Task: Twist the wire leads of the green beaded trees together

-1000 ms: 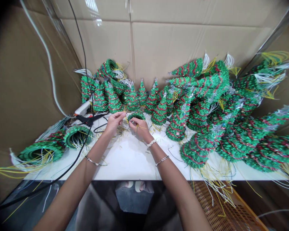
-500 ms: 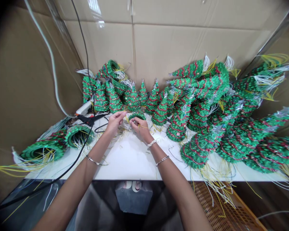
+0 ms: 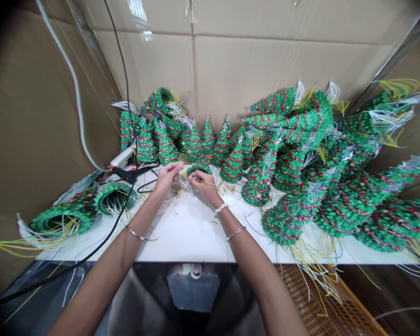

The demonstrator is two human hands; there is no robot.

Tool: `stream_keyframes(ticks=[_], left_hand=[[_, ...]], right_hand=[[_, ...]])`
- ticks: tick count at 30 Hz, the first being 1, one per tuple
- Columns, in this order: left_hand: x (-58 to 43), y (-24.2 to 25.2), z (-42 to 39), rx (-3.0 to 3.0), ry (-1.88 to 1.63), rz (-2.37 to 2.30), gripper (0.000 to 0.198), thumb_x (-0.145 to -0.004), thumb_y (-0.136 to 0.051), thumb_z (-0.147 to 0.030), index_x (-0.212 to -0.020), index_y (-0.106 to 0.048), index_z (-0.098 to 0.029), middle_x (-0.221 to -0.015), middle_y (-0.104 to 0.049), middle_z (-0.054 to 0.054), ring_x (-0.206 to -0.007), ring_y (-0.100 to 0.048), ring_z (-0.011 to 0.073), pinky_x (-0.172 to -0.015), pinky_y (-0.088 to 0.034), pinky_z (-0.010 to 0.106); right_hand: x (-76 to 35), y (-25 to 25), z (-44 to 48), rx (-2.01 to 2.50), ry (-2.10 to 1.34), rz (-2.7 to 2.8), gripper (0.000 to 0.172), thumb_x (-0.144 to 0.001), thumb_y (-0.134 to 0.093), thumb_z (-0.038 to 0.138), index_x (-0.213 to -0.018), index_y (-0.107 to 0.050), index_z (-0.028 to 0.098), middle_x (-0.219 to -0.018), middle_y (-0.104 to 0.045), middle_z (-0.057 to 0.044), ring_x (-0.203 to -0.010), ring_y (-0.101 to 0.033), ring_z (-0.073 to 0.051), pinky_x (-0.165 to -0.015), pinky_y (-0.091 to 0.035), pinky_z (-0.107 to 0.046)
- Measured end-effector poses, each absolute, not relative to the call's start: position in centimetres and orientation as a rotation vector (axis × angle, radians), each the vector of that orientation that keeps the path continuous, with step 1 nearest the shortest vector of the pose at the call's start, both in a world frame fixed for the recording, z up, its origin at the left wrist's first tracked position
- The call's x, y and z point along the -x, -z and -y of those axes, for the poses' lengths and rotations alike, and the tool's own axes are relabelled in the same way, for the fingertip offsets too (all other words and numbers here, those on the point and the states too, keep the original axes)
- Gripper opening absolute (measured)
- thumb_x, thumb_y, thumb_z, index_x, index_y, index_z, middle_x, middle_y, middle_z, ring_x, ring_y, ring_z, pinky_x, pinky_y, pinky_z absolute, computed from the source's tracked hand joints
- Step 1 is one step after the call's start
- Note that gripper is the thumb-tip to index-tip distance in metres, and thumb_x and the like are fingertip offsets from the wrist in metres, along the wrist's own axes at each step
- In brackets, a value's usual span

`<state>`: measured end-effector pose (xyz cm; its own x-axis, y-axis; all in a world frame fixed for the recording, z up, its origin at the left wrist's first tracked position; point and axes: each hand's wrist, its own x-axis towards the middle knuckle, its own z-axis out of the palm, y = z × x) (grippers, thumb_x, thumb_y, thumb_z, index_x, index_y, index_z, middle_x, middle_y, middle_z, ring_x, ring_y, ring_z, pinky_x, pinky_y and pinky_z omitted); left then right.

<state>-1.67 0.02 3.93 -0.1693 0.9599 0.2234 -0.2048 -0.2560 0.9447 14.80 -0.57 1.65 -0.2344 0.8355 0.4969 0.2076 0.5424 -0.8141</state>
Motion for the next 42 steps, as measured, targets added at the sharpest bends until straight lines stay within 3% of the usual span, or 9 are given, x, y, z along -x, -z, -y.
stream_keyframes(ticks=[7, 12, 18, 20, 23, 26, 32, 37, 42], left_hand=[[1.9, -3.9, -0.1, -1.096, -1.593, -0.997, 0.046, -0.061, -0.086, -0.051, -0.089, -0.073, -0.016, -0.083, -0.070, 0.003, -0.047, -0.038, 0.0029, -0.041, -0.020, 0.022], [1.9, -3.9, 0.0, -1.103, -1.537, -0.962, 0.046, -0.066, -0.083, -0.053, -0.092, -0.069, -0.017, -0.091, -0.073, 0.005, -0.044, -0.040, 0.0026, -0.039, -0.018, 0.021], [1.8, -4.2, 0.3, -1.158, -1.469, -0.929, 0.042, -0.068, -0.082, -0.050, -0.090, -0.069, -0.016, -0.102, -0.074, 0.008, -0.046, -0.044, 0.0036, -0.039, -0.020, 0.022], [1.9, -4.3, 0.3, -1.167, -1.467, -0.919, 0.040, -0.069, -0.082, -0.049, -0.090, -0.070, -0.017, -0.106, -0.074, 0.008, -0.046, -0.042, 0.0030, -0.039, -0.019, 0.022], [1.9, -4.3, 0.3, -1.194, -1.502, -0.950, 0.038, -0.067, -0.083, -0.047, -0.087, -0.072, -0.017, -0.085, -0.071, 0.003, -0.046, -0.036, 0.0034, -0.041, -0.018, 0.022], [1.8, -4.3, 0.3, -1.221, -1.514, -1.005, 0.037, -0.065, -0.085, -0.047, -0.081, -0.073, -0.017, -0.064, -0.060, -0.002, -0.047, -0.032, 0.0048, -0.043, -0.019, 0.023], [1.7, -4.4, 0.4, -1.238, -1.506, -1.055, 0.040, -0.061, -0.086, -0.051, -0.078, -0.074, -0.016, -0.062, -0.059, -0.001, -0.052, -0.039, 0.0077, -0.048, -0.026, 0.023], [1.9, -4.3, 0.3, -1.240, -1.462, -1.037, 0.044, -0.059, -0.087, -0.052, -0.078, -0.074, -0.016, -0.056, -0.052, -0.004, -0.048, -0.031, 0.0055, -0.046, -0.020, 0.023], [2.1, -4.1, 0.1, -1.249, -1.451, -1.008, 0.043, -0.061, -0.086, -0.052, -0.080, -0.075, -0.016, -0.054, -0.050, -0.005, -0.047, -0.029, 0.0054, -0.045, -0.018, 0.023]], right_hand=[[-14.6, -2.3, 1.0, 0.857, -0.883, 1.630, 0.036, -0.089, -0.061, 0.056, -0.094, -0.066, 0.020, -0.064, -0.045, 0.004, -0.060, -0.041, -0.012, -0.057, -0.035, -0.025], [-14.4, -2.2, 0.9, 0.869, -0.938, 1.547, 0.050, -0.097, -0.043, 0.062, -0.103, -0.067, 0.019, -0.065, -0.046, 0.002, -0.059, -0.043, -0.013, -0.056, -0.037, -0.025], [-14.8, -2.3, 0.6, 0.834, -0.809, 1.627, 0.044, -0.097, -0.049, 0.053, -0.116, -0.072, 0.021, -0.096, -0.069, -0.006, -0.096, -0.060, -0.020, -0.082, -0.048, -0.029], [-15.0, -2.2, 0.6, 0.833, -0.770, 1.667, 0.042, -0.097, -0.050, 0.048, -0.123, -0.071, 0.021, -0.099, -0.071, -0.006, -0.095, -0.062, -0.020, -0.084, -0.049, -0.030], [-15.2, -1.9, 0.5, 0.888, -0.685, 1.772, 0.041, -0.099, -0.049, 0.041, -0.130, -0.069, 0.022, -0.094, -0.073, -0.005, -0.077, -0.062, -0.018, -0.076, -0.049, -0.031], [-15.2, -1.5, 0.5, 0.946, -0.599, 1.829, 0.040, -0.099, -0.048, 0.036, -0.133, -0.067, 0.024, -0.098, -0.075, -0.005, -0.071, -0.060, -0.017, -0.075, -0.049, -0.031], [-15.3, -1.3, 0.4, 0.979, -0.510, 1.893, 0.039, -0.101, -0.045, 0.032, -0.132, -0.068, 0.024, -0.095, -0.075, -0.005, -0.070, -0.062, -0.017, -0.074, -0.049, -0.030], [-15.3, -1.1, 0.2, 1.015, -0.458, 1.922, 0.040, -0.102, -0.043, 0.031, -0.133, -0.067, 0.025, -0.078, -0.071, -0.002, -0.062, -0.059, -0.016, -0.069, -0.049, -0.028], [-15.3, -0.8, -0.2, 1.006, -0.442, 1.920, 0.039, -0.101, -0.044, 0.031, -0.132, -0.068, 0.028, -0.085, -0.074, -0.003, -0.065, -0.062, -0.017, -0.071, -0.051, -0.029]])
